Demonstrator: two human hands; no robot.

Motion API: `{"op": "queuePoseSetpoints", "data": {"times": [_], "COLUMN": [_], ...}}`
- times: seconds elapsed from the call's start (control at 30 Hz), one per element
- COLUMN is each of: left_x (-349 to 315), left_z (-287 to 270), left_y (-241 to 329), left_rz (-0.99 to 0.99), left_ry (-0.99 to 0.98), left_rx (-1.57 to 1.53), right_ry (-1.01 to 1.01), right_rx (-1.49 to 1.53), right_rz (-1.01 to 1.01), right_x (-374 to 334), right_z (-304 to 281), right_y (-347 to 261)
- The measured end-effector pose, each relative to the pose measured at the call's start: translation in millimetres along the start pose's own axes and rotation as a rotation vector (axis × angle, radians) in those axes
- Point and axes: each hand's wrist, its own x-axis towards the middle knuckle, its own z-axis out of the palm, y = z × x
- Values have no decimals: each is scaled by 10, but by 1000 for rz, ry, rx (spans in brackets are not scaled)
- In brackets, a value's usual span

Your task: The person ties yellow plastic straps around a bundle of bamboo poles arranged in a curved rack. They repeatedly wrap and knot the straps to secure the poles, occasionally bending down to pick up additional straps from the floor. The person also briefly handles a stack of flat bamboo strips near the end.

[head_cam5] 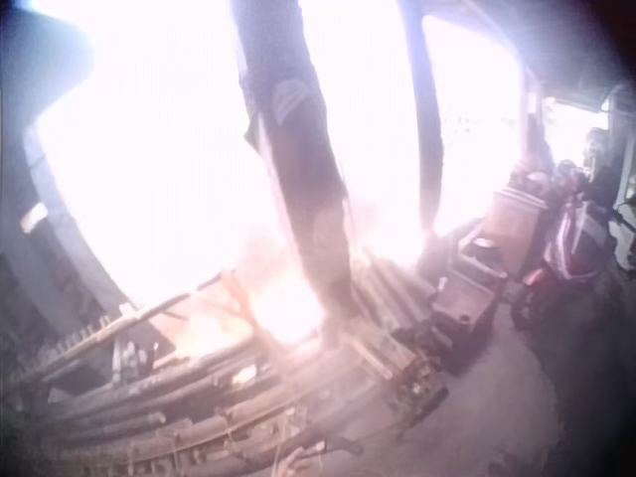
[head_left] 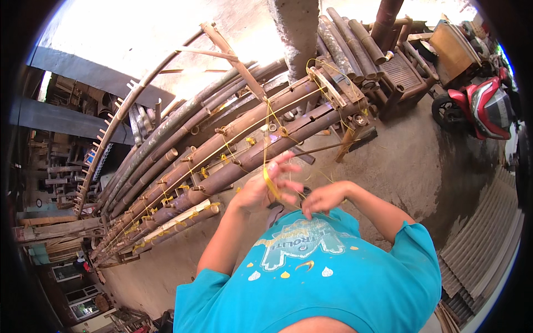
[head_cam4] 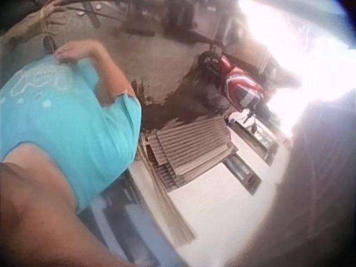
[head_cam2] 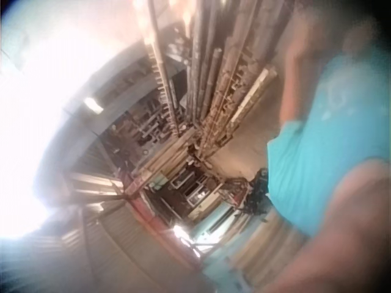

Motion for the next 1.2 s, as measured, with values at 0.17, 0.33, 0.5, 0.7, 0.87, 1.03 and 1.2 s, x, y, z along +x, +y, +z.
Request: {"op": "queuePoseSetpoints", "data": {"times": [0.17, 0.33, 0.5, 0.7, 0.87, 1.03, 1.2], "left_x": [-67, -94, -180, -101, -255, -151, -216], "left_z": [-340, -77, -142, -265, -570, -485, -593], "left_y": [-352, 194, -232, -58, -227, -195, -141], "left_rz": [-106, 38, -371, 249, -196, -99, -105], "left_ry": [247, -111, 137, -13, -191, -132, -94], "left_rx": [476, -195, 500, -276, -67, -6, -56], "right_ry": [21, -157, 121, -146, 315, 279, 302], "right_rx": [134, 123, 235, 295, -362, -642, -546], "right_rz": [-81, 1, -45, 38, -595, -713, -608], "right_x": [-34, 140, 127, 259, 586, 580, 631], "right_z": [-12, 147, -43, 353, 151, 232, 310], "right_y": [-379, 13, -404, -260, -250, -793, -773]}}
